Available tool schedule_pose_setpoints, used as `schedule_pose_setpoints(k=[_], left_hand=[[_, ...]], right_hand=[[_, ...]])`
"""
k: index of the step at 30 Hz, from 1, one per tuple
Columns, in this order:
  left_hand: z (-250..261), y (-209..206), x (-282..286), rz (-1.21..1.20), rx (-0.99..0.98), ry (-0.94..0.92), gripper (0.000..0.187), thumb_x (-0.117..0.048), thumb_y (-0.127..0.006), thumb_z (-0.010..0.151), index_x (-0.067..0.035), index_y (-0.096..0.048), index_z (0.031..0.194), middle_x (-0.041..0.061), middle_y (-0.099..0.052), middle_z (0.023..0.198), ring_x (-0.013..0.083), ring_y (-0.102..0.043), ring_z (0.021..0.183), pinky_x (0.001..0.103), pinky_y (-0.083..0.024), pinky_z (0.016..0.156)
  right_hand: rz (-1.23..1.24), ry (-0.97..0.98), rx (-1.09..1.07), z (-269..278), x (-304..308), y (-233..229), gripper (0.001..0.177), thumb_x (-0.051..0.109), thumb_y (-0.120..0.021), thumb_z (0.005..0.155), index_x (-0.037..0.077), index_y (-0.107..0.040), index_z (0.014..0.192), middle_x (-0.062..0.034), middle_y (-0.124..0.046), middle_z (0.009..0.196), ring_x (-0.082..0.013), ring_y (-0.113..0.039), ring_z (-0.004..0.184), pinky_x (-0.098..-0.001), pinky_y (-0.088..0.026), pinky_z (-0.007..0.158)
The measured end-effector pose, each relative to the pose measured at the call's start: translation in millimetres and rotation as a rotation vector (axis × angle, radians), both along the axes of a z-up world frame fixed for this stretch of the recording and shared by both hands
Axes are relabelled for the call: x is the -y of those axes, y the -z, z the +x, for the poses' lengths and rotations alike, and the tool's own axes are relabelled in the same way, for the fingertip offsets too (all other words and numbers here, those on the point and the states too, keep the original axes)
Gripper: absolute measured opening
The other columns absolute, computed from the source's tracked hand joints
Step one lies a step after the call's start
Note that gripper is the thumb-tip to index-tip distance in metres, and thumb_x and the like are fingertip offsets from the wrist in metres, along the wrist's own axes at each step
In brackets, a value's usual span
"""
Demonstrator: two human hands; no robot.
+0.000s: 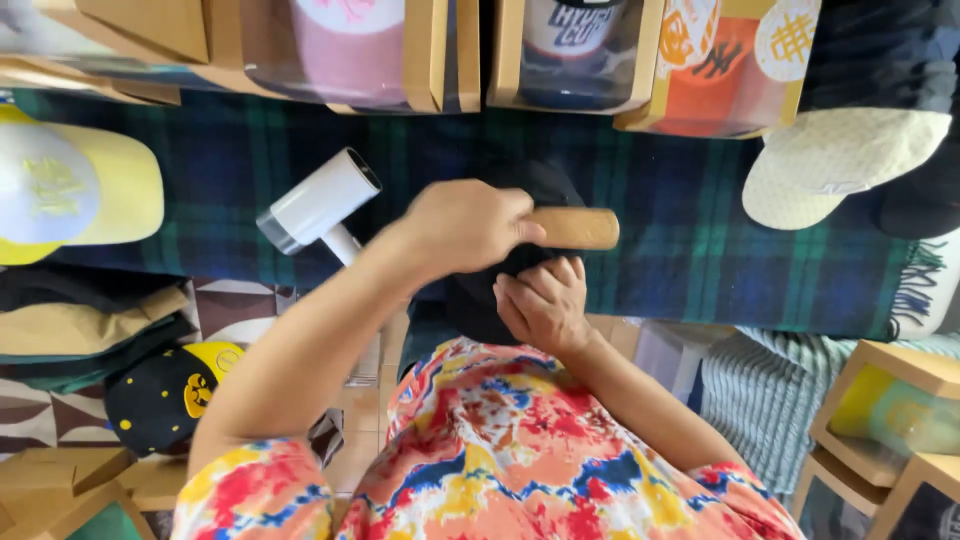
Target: Cleaning a black baseball cap using a brush and a lint roller on a workspace.
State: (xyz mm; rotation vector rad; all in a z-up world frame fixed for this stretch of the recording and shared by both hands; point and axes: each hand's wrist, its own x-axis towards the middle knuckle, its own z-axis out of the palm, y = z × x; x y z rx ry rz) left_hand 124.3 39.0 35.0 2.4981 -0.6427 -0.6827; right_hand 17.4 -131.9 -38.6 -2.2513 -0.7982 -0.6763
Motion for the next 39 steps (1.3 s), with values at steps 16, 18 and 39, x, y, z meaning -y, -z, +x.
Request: schedule_pose_setpoints(k=[16, 18, 39], left_hand=[[-24, 8, -12, 0.100, 0.739, -0.240, 0.046, -0.060, -0.046, 0.103, -0.022, -0.051, 0.079, -0.003, -0.050, 0.051, 0.0223, -0.063, 0.044, 0.035, -0.049, 0.042], [-33, 20, -16, -0.006, 0.662, -0.362, 0.049, -0.058, -0.046, 0.104, -0.018, -0.052, 0.077, 0.003, -0.053, 0.052, 0.0271, -0.064, 0.049, 0.038, -0.051, 0.044], [-165, 92, -67, -0.062, -0.412, -1.012, 0.049, -0.049, -0.029, 0.109, -0.010, -0.058, 0.114, 0.033, -0.069, 0.099, 0.0563, -0.065, 0.105, 0.065, -0.049, 0.092]], right_hand=[[0.070, -0.023, 0.053, 8, -2, -3, 0.011, 0.021, -0.073, 0.091, 0.012, -0.079, 0.093, -0.0024, -0.058, 0.080, -0.0228, -0.054, 0.072, -0.0365, -0.040, 0.065], [0.044, -0.031, 0.065, 7, 0, -7, 0.007, 0.017, -0.076, 0.089, 0.011, -0.079, 0.091, -0.0038, -0.059, 0.079, -0.0238, -0.055, 0.071, -0.0376, -0.041, 0.065], [-0.179, 0.180, -0.075, 18, 11, 1, 0.080, 0.060, -0.084, 0.086, 0.003, -0.068, 0.139, -0.0217, -0.056, 0.148, -0.0474, -0.040, 0.144, -0.0525, -0.032, 0.116]])
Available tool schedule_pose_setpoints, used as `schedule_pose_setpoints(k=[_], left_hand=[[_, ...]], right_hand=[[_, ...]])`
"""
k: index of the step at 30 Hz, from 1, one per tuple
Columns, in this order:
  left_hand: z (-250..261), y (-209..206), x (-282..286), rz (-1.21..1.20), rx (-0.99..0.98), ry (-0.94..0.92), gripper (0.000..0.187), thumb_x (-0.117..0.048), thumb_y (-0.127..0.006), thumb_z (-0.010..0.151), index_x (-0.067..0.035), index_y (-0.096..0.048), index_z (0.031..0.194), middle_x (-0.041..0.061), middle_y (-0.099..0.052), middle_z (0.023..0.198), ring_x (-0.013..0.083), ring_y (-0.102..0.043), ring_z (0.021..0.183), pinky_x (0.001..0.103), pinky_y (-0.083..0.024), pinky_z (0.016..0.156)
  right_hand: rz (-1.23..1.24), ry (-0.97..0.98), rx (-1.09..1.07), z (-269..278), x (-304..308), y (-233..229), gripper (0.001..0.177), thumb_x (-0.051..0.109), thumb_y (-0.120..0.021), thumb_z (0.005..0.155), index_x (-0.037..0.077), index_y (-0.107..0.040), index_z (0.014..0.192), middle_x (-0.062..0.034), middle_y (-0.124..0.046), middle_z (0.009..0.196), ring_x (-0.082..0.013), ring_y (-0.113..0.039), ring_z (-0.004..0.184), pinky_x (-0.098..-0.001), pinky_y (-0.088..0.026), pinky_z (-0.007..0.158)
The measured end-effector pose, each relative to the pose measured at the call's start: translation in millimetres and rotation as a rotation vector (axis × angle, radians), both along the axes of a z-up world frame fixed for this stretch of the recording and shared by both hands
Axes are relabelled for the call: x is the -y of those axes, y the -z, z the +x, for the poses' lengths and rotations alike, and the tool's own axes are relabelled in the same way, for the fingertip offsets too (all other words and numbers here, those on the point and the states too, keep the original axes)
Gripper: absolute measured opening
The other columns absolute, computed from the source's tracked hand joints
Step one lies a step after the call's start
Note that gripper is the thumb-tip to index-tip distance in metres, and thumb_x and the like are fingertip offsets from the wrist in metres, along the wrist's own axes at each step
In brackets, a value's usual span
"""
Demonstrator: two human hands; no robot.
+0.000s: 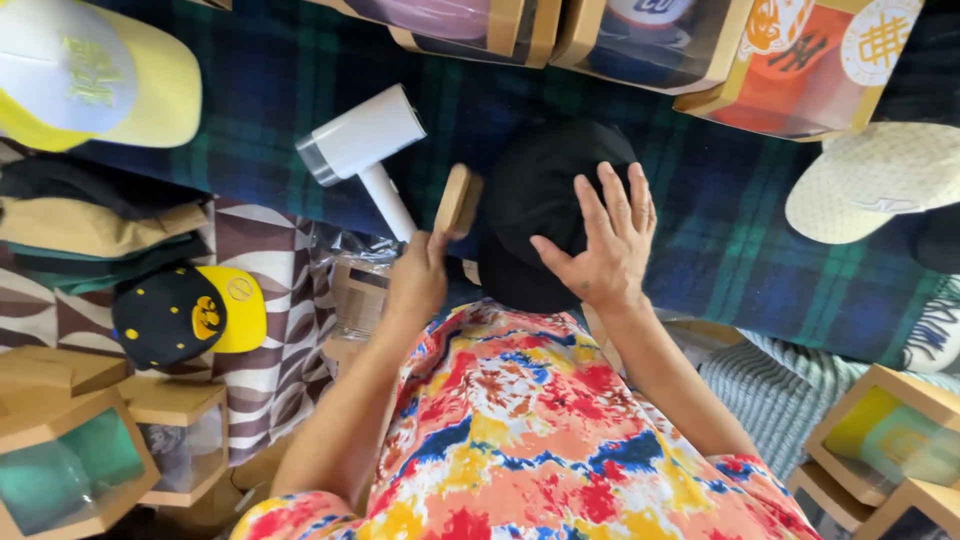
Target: Cleaning a black baseball cap using a brush and a lint roller on a workspace.
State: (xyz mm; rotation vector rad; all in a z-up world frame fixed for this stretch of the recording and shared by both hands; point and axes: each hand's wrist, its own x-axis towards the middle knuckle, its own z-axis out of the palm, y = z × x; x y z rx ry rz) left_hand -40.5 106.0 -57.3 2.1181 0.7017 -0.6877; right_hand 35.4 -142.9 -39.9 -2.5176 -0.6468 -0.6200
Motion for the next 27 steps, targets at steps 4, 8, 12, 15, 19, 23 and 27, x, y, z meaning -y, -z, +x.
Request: schedule_pose_setpoints(k=[4, 8, 12, 15, 19, 23, 27], left_hand=[[0, 6, 25, -0.194, 0.274, -0.097, 0.043, -0.050, -0.029, 0.108, -0.016, -0.056, 0.116, 0.032, -0.066, 0.093, 0.0579, -0.063, 0.100, 0.064, -0.050, 0.083], [-12, 28, -6, -0.023, 0.137, 0.051, 0.043, -0.048, -0.027, 0.110, -0.017, -0.055, 0.112, 0.027, -0.069, 0.082, 0.0513, -0.070, 0.091, 0.060, -0.055, 0.080], [8, -26, 1, -0.049, 0.245, 0.210, 0.052, -0.057, -0.022, 0.105, -0.019, -0.055, 0.118, 0.029, -0.071, 0.083, 0.0516, -0.071, 0.089, 0.061, -0.054, 0.078], [24, 27, -6, 0.061, 0.198, 0.109, 0.043, -0.048, -0.033, 0.110, -0.014, -0.058, 0.107, 0.027, -0.070, 0.085, 0.0524, -0.069, 0.092, 0.062, -0.054, 0.082], [37, -39, 6, 0.122, 0.289, 0.252, 0.044, -0.056, -0.039, 0.106, -0.017, -0.060, 0.109, 0.021, -0.070, 0.084, 0.0483, -0.070, 0.089, 0.060, -0.054, 0.078], [41, -33, 14, 0.479, 0.748, 0.418, 0.033, -0.044, -0.049, 0.107, -0.017, -0.060, 0.092, 0.005, -0.057, 0.063, 0.0300, -0.068, 0.060, 0.040, -0.055, 0.055], [32, -53, 17, 0.500, 0.893, 0.375, 0.037, -0.048, -0.053, 0.105, -0.021, -0.054, 0.079, 0.003, -0.050, 0.060, 0.0249, -0.065, 0.061, 0.033, -0.052, 0.053]], right_hand=[[0.041, 0.023, 0.017, 1, -2, 5, 0.081, 0.061, -0.084, 0.082, 0.005, -0.069, 0.138, -0.0197, -0.056, 0.150, -0.0467, -0.039, 0.145, -0.0513, -0.033, 0.115], [0.008, 0.010, 0.031, -1, -4, 8, 0.083, 0.064, -0.082, 0.083, 0.002, -0.069, 0.137, -0.0216, -0.058, 0.147, -0.0485, -0.042, 0.143, -0.0537, -0.035, 0.114], [0.035, 0.017, 0.024, -2, -1, 14, 0.085, 0.064, -0.083, 0.079, 0.002, -0.069, 0.136, -0.0203, -0.058, 0.148, -0.0475, -0.041, 0.145, -0.0538, -0.033, 0.115], [0.048, 0.010, 0.038, -1, -1, 10, 0.083, 0.067, -0.076, 0.086, -0.001, -0.067, 0.135, -0.0204, -0.056, 0.149, -0.0470, -0.040, 0.145, -0.0535, -0.032, 0.116], [0.121, 0.032, 0.064, -2, 1, 14, 0.075, 0.062, -0.072, 0.090, -0.004, -0.066, 0.124, -0.0227, -0.059, 0.137, -0.0496, -0.047, 0.138, -0.0567, -0.036, 0.115], [0.124, 0.003, 0.078, -9, 3, 17, 0.069, 0.058, -0.074, 0.091, -0.005, -0.064, 0.117, -0.0206, -0.056, 0.122, -0.0505, -0.051, 0.133, -0.0611, -0.037, 0.113], [0.130, 0.009, 0.108, -4, 1, 18, 0.066, 0.056, -0.075, 0.090, -0.004, -0.064, 0.115, -0.0197, -0.056, 0.120, -0.0506, -0.052, 0.131, -0.0623, -0.038, 0.112]])
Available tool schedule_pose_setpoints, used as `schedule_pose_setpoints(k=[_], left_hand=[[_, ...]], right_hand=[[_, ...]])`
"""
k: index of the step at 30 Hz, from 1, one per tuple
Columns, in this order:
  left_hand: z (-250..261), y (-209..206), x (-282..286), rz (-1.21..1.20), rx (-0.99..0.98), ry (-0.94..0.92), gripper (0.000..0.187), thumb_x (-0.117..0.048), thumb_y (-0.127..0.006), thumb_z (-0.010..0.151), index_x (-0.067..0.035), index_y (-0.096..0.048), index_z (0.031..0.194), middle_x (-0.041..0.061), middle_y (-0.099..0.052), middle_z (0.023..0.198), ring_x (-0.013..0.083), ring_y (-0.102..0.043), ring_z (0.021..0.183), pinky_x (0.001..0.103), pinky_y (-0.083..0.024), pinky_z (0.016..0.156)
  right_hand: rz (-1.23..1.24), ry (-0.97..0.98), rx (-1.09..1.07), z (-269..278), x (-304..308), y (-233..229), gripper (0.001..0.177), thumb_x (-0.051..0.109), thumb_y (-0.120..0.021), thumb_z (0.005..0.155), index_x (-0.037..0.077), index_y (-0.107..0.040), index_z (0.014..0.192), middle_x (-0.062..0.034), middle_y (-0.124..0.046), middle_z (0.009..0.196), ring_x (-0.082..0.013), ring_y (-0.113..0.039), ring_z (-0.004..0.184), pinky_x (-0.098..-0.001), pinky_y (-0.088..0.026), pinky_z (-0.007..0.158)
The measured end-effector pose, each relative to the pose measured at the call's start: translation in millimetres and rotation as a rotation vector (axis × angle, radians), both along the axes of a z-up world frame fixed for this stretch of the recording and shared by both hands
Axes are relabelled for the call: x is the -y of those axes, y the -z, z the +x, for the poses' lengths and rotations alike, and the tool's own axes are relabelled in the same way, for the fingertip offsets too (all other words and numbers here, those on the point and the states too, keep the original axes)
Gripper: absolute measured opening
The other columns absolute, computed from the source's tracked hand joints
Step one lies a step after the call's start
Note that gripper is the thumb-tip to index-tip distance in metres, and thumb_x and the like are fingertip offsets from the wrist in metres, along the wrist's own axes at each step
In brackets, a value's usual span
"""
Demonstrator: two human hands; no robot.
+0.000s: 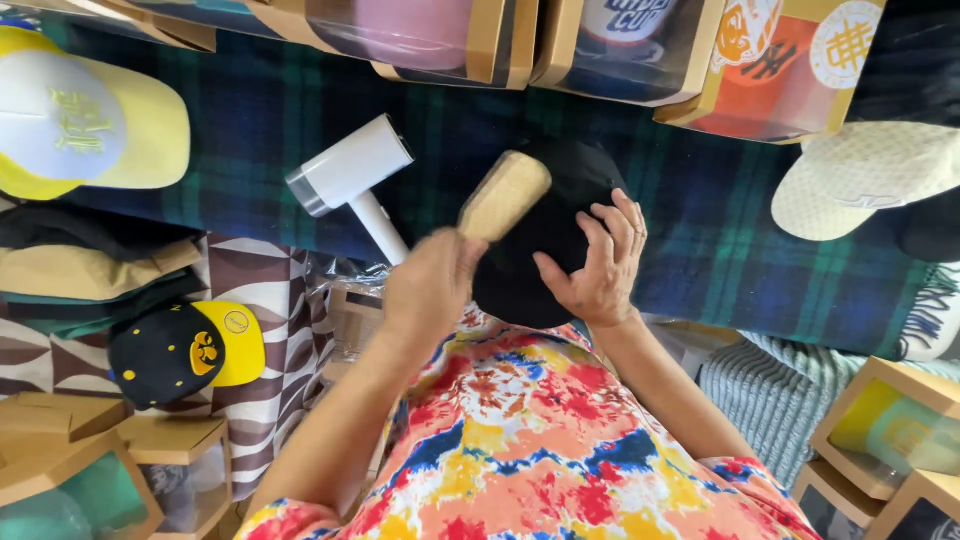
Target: Cleaning a black baseball cap using a brush and a lint roller on a workspace.
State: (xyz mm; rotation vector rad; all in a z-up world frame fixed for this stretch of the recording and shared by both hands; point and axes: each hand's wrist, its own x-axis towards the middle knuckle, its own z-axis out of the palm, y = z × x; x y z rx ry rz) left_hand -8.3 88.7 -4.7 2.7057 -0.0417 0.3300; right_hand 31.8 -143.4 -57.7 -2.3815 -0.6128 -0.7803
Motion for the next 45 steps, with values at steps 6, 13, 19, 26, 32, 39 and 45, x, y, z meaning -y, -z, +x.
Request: schedule_pose_setpoints(k=[6, 13, 19, 26, 32, 39, 45], left_hand=[[-6, 76, -10, -0.365, -0.728, -0.248, 0.048, -0.053, -0.028, 0.110, -0.012, -0.052, 0.105, 0.028, -0.068, 0.083, 0.0506, -0.070, 0.091, 0.061, -0.055, 0.078], [-15, 18, -6, -0.483, -0.975, -0.284, 0.051, -0.059, -0.023, 0.107, -0.022, -0.055, 0.121, 0.028, -0.072, 0.101, 0.0502, -0.067, 0.107, 0.057, -0.052, 0.090], [22, 37, -32, -0.210, -0.681, -0.178, 0.043, -0.056, -0.037, 0.109, -0.022, -0.063, 0.115, 0.020, -0.073, 0.085, 0.0460, -0.072, 0.091, 0.056, -0.055, 0.080], [89, 111, -40, -0.038, -0.440, 0.142, 0.050, -0.055, -0.036, 0.109, -0.015, -0.061, 0.093, 0.015, -0.070, 0.072, 0.0397, -0.074, 0.073, 0.050, -0.058, 0.062], [100, -14, -11, -0.003, -0.267, 0.239, 0.046, -0.049, -0.040, 0.109, -0.014, -0.062, 0.090, 0.014, -0.066, 0.065, 0.0389, -0.072, 0.066, 0.048, -0.057, 0.054], [207, -38, 53, 0.414, -0.804, 0.604, 0.047, -0.018, -0.036, 0.110, -0.040, -0.052, 0.148, 0.012, -0.071, 0.097, 0.0374, -0.071, 0.082, 0.047, -0.053, 0.059], [187, -21, 41, 0.244, -0.549, 0.355, 0.057, -0.048, -0.037, 0.115, -0.010, -0.072, 0.092, 0.012, -0.072, 0.073, 0.0370, -0.071, 0.067, 0.047, -0.054, 0.056]], right_hand=[[0.010, -0.022, -0.005, 1, -1, -5, 0.063, 0.053, -0.074, 0.094, -0.004, -0.063, 0.119, -0.0200, -0.054, 0.124, -0.0493, -0.049, 0.135, -0.0610, -0.034, 0.114], [0.009, -0.005, -0.011, -1, 2, -6, 0.063, 0.053, -0.076, 0.093, -0.004, -0.065, 0.119, -0.0197, -0.055, 0.125, -0.0498, -0.049, 0.133, -0.0622, -0.033, 0.113], [-0.021, 0.008, 0.043, -14, 1, -7, 0.053, 0.046, -0.075, 0.096, -0.001, -0.068, 0.118, -0.0148, -0.049, 0.116, -0.0430, -0.051, 0.114, -0.0598, -0.039, 0.105], [-0.012, -0.070, 0.012, -25, -5, -4, 0.029, 0.033, -0.076, 0.095, 0.007, -0.073, 0.108, -0.0075, -0.050, 0.105, -0.0359, -0.053, 0.111, -0.0584, -0.036, 0.105], [0.005, -0.055, 0.034, -19, -9, -5, 0.027, 0.032, -0.075, 0.096, 0.009, -0.074, 0.109, -0.0082, -0.054, 0.107, -0.0355, -0.055, 0.114, -0.0565, -0.036, 0.106], [-0.092, -0.033, -0.049, -20, -10, -30, 0.019, 0.028, -0.077, 0.095, 0.011, -0.072, 0.104, -0.0060, -0.058, 0.106, -0.0315, -0.059, 0.107, -0.0523, -0.040, 0.105], [-0.073, -0.033, -0.064, -20, -11, -32, 0.017, 0.026, -0.077, 0.095, 0.012, -0.072, 0.102, -0.0062, -0.058, 0.104, -0.0319, -0.058, 0.107, -0.0521, -0.039, 0.105]])
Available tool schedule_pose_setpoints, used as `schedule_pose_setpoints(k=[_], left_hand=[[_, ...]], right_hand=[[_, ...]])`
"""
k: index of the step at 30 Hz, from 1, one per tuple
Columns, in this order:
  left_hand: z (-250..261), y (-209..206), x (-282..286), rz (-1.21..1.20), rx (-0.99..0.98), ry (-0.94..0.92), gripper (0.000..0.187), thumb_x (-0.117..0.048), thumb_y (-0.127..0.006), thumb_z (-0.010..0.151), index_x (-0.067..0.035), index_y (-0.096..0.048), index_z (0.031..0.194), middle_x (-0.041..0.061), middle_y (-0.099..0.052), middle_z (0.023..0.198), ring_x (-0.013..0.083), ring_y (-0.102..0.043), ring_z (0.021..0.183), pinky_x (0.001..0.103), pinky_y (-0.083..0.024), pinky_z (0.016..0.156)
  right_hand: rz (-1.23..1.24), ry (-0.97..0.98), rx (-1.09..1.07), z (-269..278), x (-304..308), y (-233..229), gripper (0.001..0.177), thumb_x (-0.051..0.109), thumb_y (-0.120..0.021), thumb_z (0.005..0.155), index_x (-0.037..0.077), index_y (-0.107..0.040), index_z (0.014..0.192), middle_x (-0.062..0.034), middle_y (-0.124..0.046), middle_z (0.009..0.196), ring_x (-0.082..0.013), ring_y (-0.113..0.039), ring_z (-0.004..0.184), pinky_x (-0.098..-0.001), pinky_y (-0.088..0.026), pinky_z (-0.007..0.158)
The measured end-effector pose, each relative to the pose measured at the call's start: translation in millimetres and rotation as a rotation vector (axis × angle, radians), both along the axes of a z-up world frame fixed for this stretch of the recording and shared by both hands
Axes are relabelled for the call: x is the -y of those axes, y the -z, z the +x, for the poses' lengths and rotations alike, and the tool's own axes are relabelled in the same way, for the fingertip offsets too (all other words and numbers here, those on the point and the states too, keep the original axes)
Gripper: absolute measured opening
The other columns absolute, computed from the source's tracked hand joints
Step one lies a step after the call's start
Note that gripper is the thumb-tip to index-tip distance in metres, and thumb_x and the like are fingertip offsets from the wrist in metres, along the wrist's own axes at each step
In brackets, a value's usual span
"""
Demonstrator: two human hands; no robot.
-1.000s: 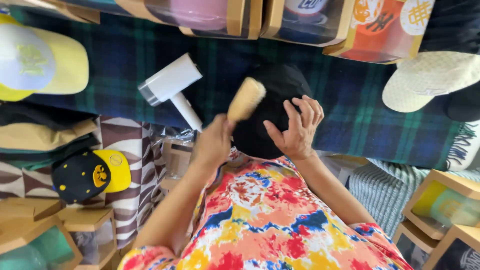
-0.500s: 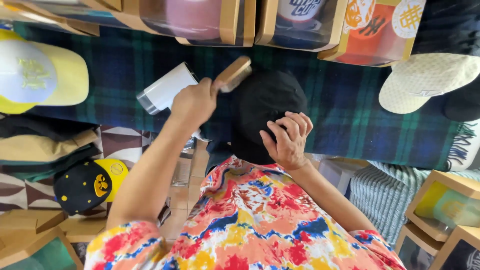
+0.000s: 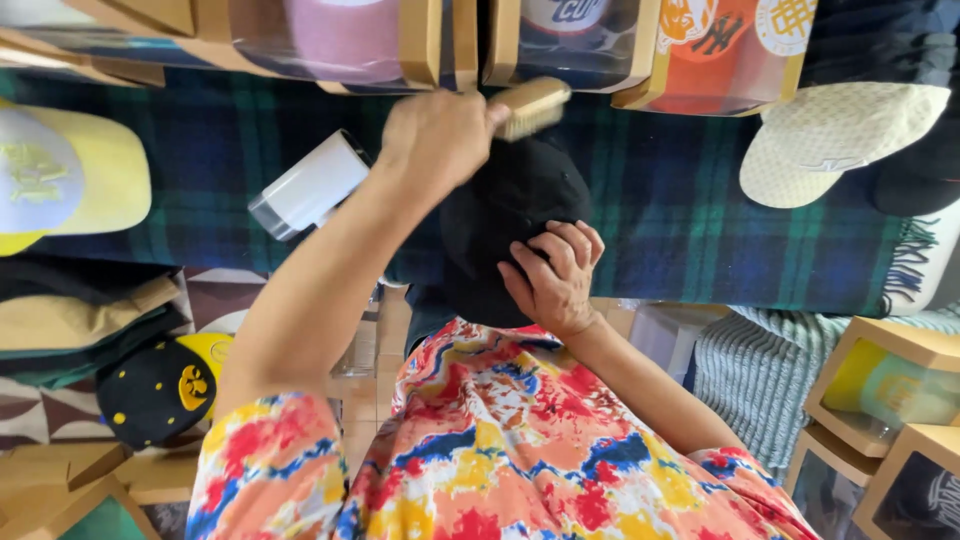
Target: Cleaning a black baseball cap using a brush and a lint roller on a workspace.
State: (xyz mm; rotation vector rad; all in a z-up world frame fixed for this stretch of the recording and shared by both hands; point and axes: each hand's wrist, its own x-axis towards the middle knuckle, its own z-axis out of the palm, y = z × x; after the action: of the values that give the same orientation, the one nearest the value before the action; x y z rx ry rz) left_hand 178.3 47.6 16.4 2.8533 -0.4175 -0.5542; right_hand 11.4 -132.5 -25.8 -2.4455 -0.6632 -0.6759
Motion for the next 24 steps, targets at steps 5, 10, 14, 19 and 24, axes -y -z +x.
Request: schedule_pose_setpoints(k=[5, 10, 14, 19, 24], left_hand=[[-21, 12, 1, -0.157, 0.133, 0.040, 0.051, -0.052, -0.044, 0.104, -0.013, -0.068, 0.082, 0.011, -0.069, 0.068, 0.0358, -0.072, 0.068, 0.049, -0.056, 0.059], [-40, 19, -19, -0.019, 0.136, 0.017, 0.041, -0.047, -0.042, 0.107, -0.012, -0.058, 0.095, 0.012, -0.068, 0.074, 0.0407, -0.073, 0.071, 0.053, -0.057, 0.059], [-138, -2, 27, -0.834, 0.250, -0.196, 0.019, -0.029, -0.055, 0.100, -0.011, -0.060, 0.093, 0.011, -0.056, 0.075, 0.0380, -0.064, 0.079, 0.045, -0.052, 0.067], [-194, 26, 45, -0.906, 0.512, -0.153, 0.019, -0.014, -0.057, 0.100, -0.008, -0.069, 0.114, 0.011, -0.060, 0.101, 0.0346, -0.061, 0.092, 0.039, -0.051, 0.082], [-230, 66, -9, -0.859, 0.477, -0.377, 0.039, -0.013, -0.071, 0.095, -0.003, -0.061, 0.132, 0.014, -0.060, 0.123, 0.0359, -0.052, 0.128, 0.043, -0.039, 0.111]], right_hand=[[0.108, -0.032, 0.080, 0, 4, 26, 0.026, 0.032, -0.077, 0.093, 0.011, -0.077, 0.108, -0.0077, -0.060, 0.107, -0.0351, -0.057, 0.111, -0.0569, -0.040, 0.102], [0.117, 0.012, -0.004, -7, 0, -3, 0.027, 0.036, -0.077, 0.094, 0.013, -0.079, 0.107, -0.0049, -0.064, 0.106, -0.0314, -0.059, 0.107, -0.0483, -0.042, 0.094], [0.758, 0.013, -0.613, -30, -3, -22, 0.036, 0.028, -0.057, 0.106, 0.000, -0.060, 0.128, -0.0074, -0.064, 0.103, -0.0204, -0.060, 0.095, -0.0381, -0.049, 0.087], [1.297, 0.067, -0.920, -40, 6, -20, 0.037, 0.013, -0.048, 0.111, -0.004, -0.046, 0.144, -0.0121, -0.061, 0.117, -0.0152, -0.053, 0.107, -0.0388, -0.049, 0.101], [0.016, -0.138, -0.494, -5, 23, -76, 0.042, 0.026, -0.065, 0.101, -0.004, -0.063, 0.131, -0.0194, -0.068, 0.094, -0.0377, -0.071, 0.078, -0.0407, -0.057, 0.055]])
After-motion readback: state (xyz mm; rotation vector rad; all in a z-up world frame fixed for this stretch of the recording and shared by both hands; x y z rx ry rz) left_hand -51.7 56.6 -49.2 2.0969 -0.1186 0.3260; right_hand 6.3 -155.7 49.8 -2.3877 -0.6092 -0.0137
